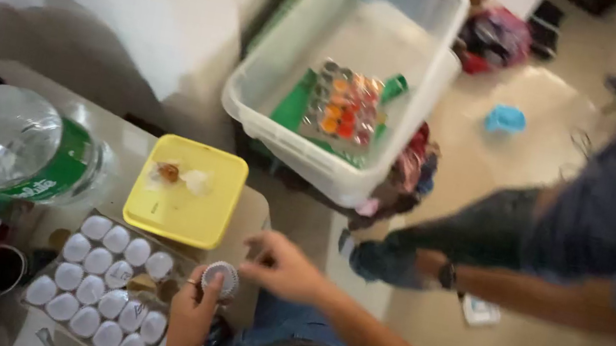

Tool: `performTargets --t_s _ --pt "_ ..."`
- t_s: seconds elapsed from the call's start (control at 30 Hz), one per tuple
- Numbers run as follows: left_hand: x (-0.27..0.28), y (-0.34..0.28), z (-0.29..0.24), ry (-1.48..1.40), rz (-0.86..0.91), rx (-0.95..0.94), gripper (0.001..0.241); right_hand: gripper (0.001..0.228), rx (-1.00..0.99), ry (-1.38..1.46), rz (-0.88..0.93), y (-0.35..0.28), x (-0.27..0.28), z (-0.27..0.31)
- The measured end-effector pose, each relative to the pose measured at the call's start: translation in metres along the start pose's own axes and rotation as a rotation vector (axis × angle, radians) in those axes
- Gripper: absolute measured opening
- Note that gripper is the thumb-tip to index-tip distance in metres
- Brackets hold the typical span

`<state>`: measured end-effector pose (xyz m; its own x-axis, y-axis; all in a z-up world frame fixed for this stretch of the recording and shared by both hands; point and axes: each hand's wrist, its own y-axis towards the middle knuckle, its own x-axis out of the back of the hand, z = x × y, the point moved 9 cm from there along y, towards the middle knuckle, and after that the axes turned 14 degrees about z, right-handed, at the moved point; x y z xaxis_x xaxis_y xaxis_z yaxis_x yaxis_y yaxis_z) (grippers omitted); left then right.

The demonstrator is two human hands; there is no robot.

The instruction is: Placing small brownie chunks into plastic cups at a bakery station.

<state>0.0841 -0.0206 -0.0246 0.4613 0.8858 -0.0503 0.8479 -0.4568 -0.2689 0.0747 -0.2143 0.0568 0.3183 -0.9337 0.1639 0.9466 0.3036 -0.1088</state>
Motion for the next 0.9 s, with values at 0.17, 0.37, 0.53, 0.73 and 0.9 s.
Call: performTargets --t_s 0.17,0.37,0.53,0.73,0.9 --pt "-0.009 0.008 -0.038 0.121 -0.219 -0.1 0.031 0.04 -0.057 -0.028 0.123 0.035 -0.015 -0.041" --pt "-0.022 -0.004 -0.045 0.327 -0.497 0.035 0.035 0.031 -0.102 0.071 0.497 0.069 -0.02 -0.074" --pt "-0.027 -0.049 -0.056 0.17 -0.822 -0.002 0.048 0.022 -0.241 0.107 0.814 0.085 -0.055 -0.068" --pt "-0.039 -0.092 -0.028 0.033 -1.05 0.036 0.051 0.02 -0.036 -0.082 1.047 0.105 -0.094 -0.08" --pt "-0.042 -0.13 -0.001 -0.153 -1.067 -0.089 0.072 0.02 -0.054 -0.224 1.194 0.098 -0.151 -0.081"
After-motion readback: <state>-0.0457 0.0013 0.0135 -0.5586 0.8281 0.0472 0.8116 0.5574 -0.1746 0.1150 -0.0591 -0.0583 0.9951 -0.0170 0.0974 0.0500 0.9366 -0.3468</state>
